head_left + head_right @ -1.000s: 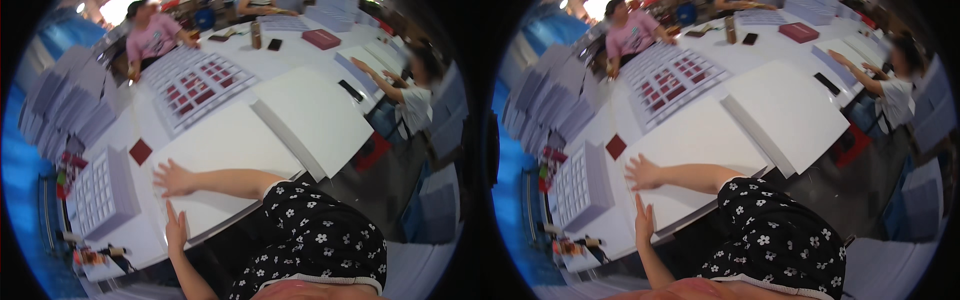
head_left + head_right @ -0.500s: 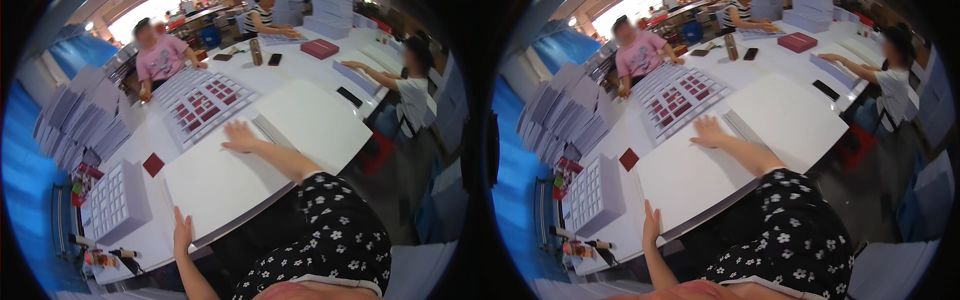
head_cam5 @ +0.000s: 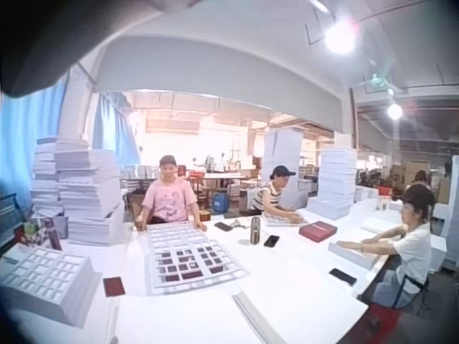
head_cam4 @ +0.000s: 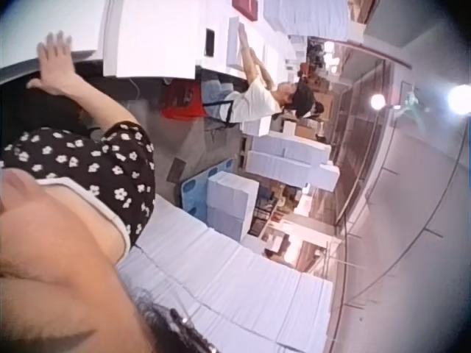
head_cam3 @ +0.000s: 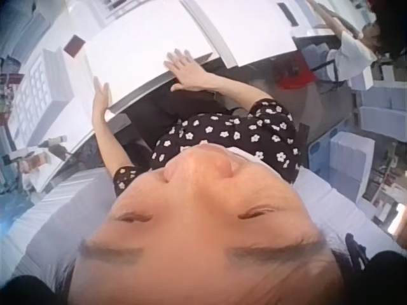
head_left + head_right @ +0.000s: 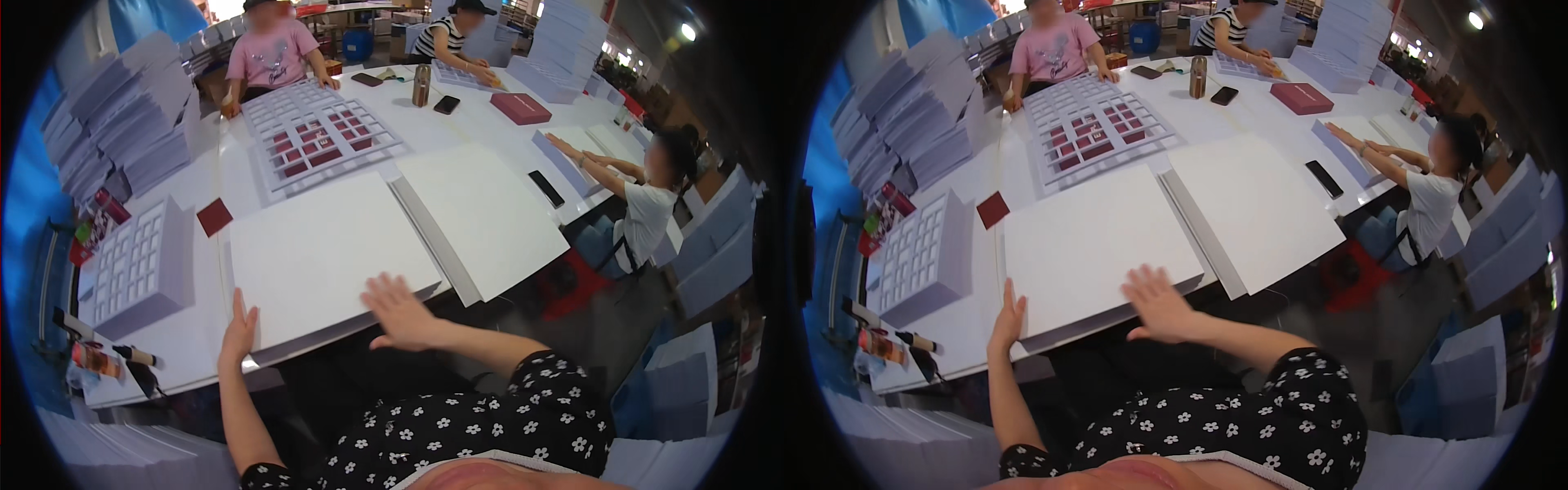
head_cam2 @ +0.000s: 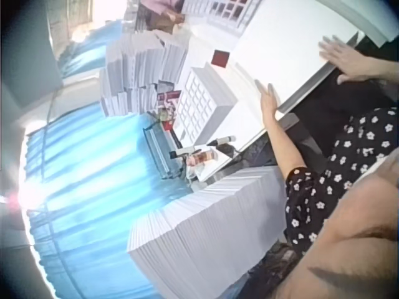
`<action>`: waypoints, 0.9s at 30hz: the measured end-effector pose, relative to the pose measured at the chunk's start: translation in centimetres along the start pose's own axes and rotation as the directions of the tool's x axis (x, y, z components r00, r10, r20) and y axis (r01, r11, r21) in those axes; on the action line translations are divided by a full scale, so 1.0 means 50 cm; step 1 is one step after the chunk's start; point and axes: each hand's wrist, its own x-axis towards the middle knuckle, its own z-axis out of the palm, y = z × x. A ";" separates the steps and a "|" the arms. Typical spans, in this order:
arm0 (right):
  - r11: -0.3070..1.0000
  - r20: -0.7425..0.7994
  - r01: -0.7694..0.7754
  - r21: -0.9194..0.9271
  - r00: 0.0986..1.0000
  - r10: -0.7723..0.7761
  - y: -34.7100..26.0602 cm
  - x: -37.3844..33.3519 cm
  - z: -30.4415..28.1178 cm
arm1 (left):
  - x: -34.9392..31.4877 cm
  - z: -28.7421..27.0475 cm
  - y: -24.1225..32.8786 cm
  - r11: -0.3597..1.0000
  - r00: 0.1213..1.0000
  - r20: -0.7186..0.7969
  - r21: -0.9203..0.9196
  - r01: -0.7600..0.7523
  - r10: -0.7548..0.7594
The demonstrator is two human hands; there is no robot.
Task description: The person repeatedly inserts a white rectangular sheet into a white grid-like plastic frame. They align the sheet with the frame and press it down to secure it. The person handles the sheets and frames one at a time, repeating the process throughout the clip.
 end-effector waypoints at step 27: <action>0.445 -0.261 -0.894 0.049 0.418 0.870 0.442 -0.209 0.002 | -0.068 0.003 -0.159 0.828 0.853 -0.520 0.500 0.255 0.051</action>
